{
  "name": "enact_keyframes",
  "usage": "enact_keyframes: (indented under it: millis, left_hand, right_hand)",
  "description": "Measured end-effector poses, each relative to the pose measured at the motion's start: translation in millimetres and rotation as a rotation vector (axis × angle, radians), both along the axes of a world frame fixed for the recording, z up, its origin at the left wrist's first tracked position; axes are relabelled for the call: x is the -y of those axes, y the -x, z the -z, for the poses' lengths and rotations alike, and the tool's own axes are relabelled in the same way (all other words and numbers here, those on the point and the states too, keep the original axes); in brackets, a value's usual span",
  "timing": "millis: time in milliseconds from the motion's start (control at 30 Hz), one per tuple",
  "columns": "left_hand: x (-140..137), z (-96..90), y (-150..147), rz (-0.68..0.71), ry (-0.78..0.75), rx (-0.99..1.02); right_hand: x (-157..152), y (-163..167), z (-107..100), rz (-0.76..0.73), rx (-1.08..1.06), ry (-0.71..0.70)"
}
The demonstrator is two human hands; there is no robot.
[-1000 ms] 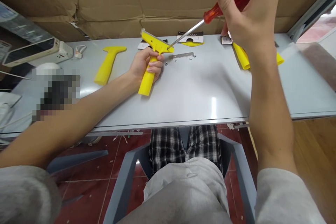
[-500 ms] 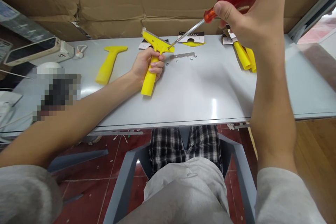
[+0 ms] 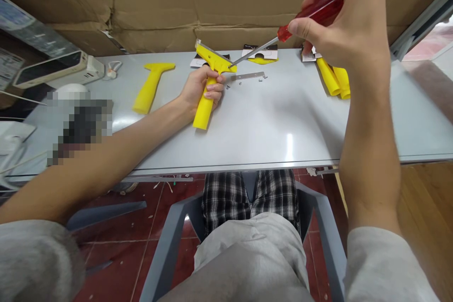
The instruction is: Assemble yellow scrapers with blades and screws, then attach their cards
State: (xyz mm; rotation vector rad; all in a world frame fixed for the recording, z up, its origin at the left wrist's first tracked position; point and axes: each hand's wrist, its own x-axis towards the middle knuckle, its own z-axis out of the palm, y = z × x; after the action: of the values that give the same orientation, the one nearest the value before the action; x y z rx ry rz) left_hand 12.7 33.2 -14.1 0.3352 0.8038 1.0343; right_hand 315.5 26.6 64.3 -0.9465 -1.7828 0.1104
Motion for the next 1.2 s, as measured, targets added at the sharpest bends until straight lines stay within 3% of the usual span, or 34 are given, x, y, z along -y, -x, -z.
enact_keyframes:
  millis: [200, 400, 533, 733, 1000, 1200]
  left_hand:
    - [2.3, -7.2, 1.4, 0.061, -0.030, 0.003]
    - [5.0, -5.5, 1.7, 0.088, -0.098, 0.000]
    - [2.7, -0.5, 2.3, 0.087, -0.097, -0.009]
    - [2.7, 0.3, 3.2, 0.090, -0.165, -0.054]
    - [2.4, 0.8, 3.3, 0.092, -0.202, -0.098]
    - [3.4, 1.2, 3.3, 0.089, -0.211, -0.098]
  right_hand:
    - [-2.5, 0.1, 1.6, -0.016, -0.025, 0.002]
    - [-45.8, -11.7, 20.4, -0.013, -0.489, -0.121]
    - [-67.0, -17.5, 33.1, 0.084, -0.428, 0.013]
    - [-56.0, -9.6, 36.9, 0.064, -0.420, 0.066]
    - [-57.7, 3.7, 67.8, -0.040, -0.400, 0.444]
    - [-60.0, 3.7, 81.8, -0.019, -0.262, 0.486]
